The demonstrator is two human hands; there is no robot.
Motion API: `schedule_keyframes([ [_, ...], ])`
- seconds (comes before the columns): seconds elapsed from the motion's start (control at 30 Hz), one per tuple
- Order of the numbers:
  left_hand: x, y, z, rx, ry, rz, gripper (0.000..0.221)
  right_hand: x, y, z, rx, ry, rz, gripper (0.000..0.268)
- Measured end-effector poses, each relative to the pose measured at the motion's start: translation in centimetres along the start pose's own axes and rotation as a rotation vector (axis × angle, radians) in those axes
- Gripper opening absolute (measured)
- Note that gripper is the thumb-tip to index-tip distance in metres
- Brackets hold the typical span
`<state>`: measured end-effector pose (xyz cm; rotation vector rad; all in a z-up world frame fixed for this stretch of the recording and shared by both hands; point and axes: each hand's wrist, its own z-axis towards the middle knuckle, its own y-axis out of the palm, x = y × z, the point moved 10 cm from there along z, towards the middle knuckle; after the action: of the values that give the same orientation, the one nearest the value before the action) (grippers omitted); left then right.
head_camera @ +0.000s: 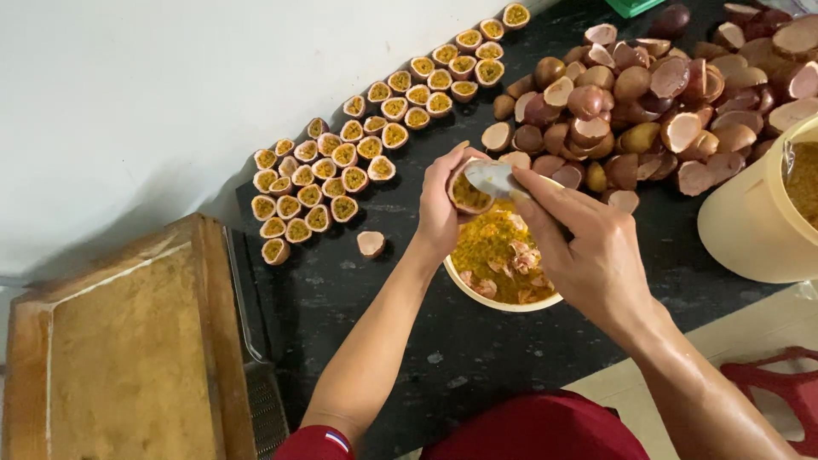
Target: Scooping the pulp out of halved passion fruits into a bucket using a spoon.
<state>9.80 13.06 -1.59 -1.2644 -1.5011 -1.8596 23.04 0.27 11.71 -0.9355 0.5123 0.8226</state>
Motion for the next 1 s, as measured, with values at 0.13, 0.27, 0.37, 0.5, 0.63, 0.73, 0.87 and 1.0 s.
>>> schedule_keyframes([
  [0.13,0.0,0.7,0.4,-0.102,0.046,0.114,0.042,-0.1,-0.3,-0.3,-0.009,-0.023,0.030,0.030],
  [0.27,-0.5,1.6,0.2,-0.227,0.004,0.291,0.043,1.2,-0.1,0.2,-0.112,0.072,0.064,0.029],
  [0.37,-0.7,1.6,0.4,-0.244,-0.045,0.490,0.044,1.9,0.1,0.5,-0.201,0.044,0.078,0.030],
  [0.5,0.1,3.3,-0.3,-0.251,-0.142,0.901,0.049,2.4,1.1,0.4,-0.358,-0.103,0.012,0.031],
  [0.63,-0.3,4.0,-0.8,-0.275,-0.224,1.002,0.052,1.7,1.1,0.7,-0.426,-0.150,-0.099,0.033],
  [0.73,-0.4,3.8,-0.7,-0.277,-0.229,0.959,0.045,0.9,1.3,0.5,-0.503,-0.206,-0.287,0.038],
  [0.87,0.0,3.4,-0.6,-0.293,-0.167,1.086,0.047,1.6,1.8,-0.7,-0.545,-0.248,-0.345,0.039],
  [1.0,0.5,3.6,-0.3,-0.327,-0.054,1.253,0.048,1.0,1.0,-0.8,-0.515,-0.236,-0.367,0.042],
])
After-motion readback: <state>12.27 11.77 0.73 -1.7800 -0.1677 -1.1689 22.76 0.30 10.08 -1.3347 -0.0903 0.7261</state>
